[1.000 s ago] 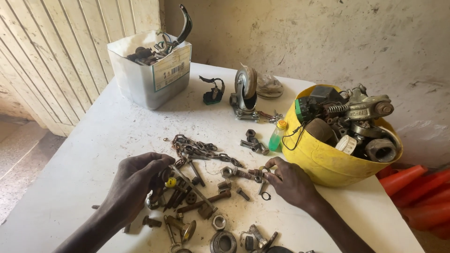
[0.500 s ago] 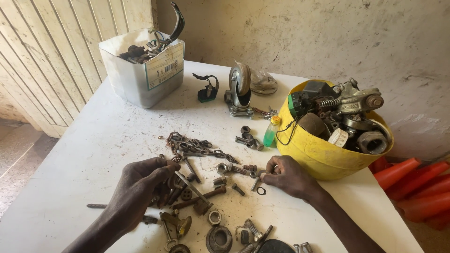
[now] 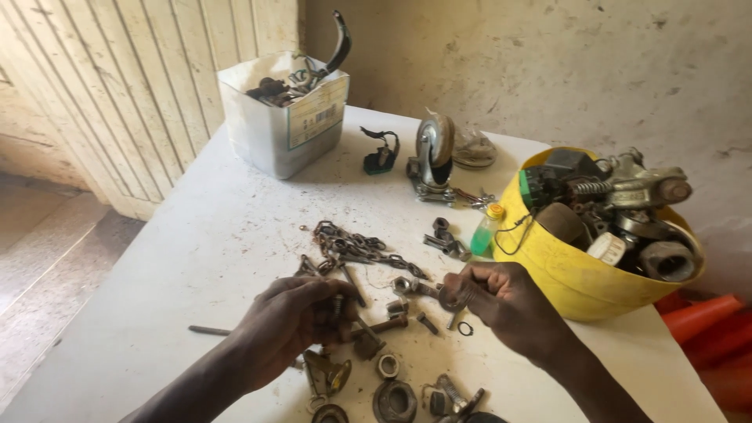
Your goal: Sorting and organizing various small metal hardware components like bolts, nuts, and washers on a workbench.
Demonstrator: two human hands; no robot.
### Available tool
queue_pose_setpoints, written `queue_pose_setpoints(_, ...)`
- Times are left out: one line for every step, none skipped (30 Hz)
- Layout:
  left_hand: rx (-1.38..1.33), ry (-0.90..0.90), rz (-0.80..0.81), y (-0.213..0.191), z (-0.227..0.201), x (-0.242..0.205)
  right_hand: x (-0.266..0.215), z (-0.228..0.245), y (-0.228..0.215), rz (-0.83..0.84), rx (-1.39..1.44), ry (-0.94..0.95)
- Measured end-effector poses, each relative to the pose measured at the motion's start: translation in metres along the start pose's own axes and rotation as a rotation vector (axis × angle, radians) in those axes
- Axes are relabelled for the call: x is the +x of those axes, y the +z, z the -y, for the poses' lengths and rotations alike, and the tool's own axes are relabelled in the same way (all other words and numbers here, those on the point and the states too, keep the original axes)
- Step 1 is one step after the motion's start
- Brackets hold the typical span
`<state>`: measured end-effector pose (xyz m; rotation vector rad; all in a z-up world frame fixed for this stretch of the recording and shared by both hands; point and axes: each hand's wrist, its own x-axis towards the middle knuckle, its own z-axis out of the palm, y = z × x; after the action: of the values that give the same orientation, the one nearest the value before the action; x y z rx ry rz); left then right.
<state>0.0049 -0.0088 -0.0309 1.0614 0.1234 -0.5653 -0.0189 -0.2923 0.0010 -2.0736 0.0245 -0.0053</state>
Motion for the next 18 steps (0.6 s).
queue_pose_setpoints(-0.048,-0.010,0.076,-0.001,0.000,-0.001,-0.002,0.010,0.008,0.039,-0.048,-0.037)
queue_pose_setpoints(-0.096,-0.020,0.152,-0.002,0.001,-0.002,-0.004,0.021,0.017,0.077,-0.095,-0.074)
queue_pose_setpoints(-0.101,-0.014,0.142,-0.002,0.001,-0.003,-0.004,0.025,0.028,0.089,-0.096,-0.080)
queue_pose_setpoints(-0.119,-0.050,0.146,-0.002,0.001,-0.005,-0.004,0.030,0.038,0.162,-0.076,-0.124)
queue_pose_setpoints(-0.137,-0.085,0.152,-0.001,0.000,-0.005,-0.004,0.035,0.049,0.232,-0.059,-0.168)
queue_pose_setpoints(-0.143,-0.078,0.145,-0.002,0.003,-0.004,-0.004,0.045,0.060,0.242,-0.061,-0.174)
queue_pose_setpoints(-0.180,-0.082,0.167,-0.002,0.005,-0.002,-0.005,0.055,0.072,0.249,-0.039,-0.175)
queue_pose_setpoints(-0.217,-0.085,0.190,-0.002,0.007,0.000,-0.005,0.065,0.083,0.255,-0.017,-0.176)
queue_pose_setpoints(-0.220,-0.080,0.185,-0.001,0.006,-0.001,-0.003,0.069,0.089,0.262,-0.018,-0.180)
queue_pose_setpoints(-0.251,-0.089,0.167,0.000,0.005,-0.003,-0.002,0.072,0.095,0.268,-0.112,-0.180)
queue_pose_setpoints(-0.282,-0.099,0.149,0.001,0.004,-0.004,0.000,0.075,0.101,0.272,-0.206,-0.180)
queue_pose_setpoints(-0.285,-0.094,0.145,0.002,0.003,-0.005,0.001,0.075,0.102,0.278,-0.207,-0.184)
queue_pose_setpoints(-0.292,-0.099,0.132,0.003,0.002,-0.007,0.002,0.076,0.102,0.257,-0.152,-0.113)
queue_pose_setpoints(-0.300,-0.103,0.118,0.003,0.001,-0.008,0.003,0.076,0.103,0.235,-0.098,-0.043)
queue_pose_setpoints(-0.306,-0.098,0.111,0.000,0.002,-0.007,0.003,0.081,0.100,0.246,-0.100,-0.046)
queue_pose_setpoints(-0.328,-0.121,0.129,-0.003,0.004,-0.005,0.002,0.085,0.095,0.215,-0.043,0.080)
queue_pose_setpoints(-0.349,-0.147,0.154,-0.004,0.005,-0.003,0.002,0.089,0.089,0.176,0.012,0.208)
queue_pose_setpoints(-0.353,-0.142,0.152,-0.006,0.006,-0.003,0.004,0.089,0.087,0.180,0.008,0.205)
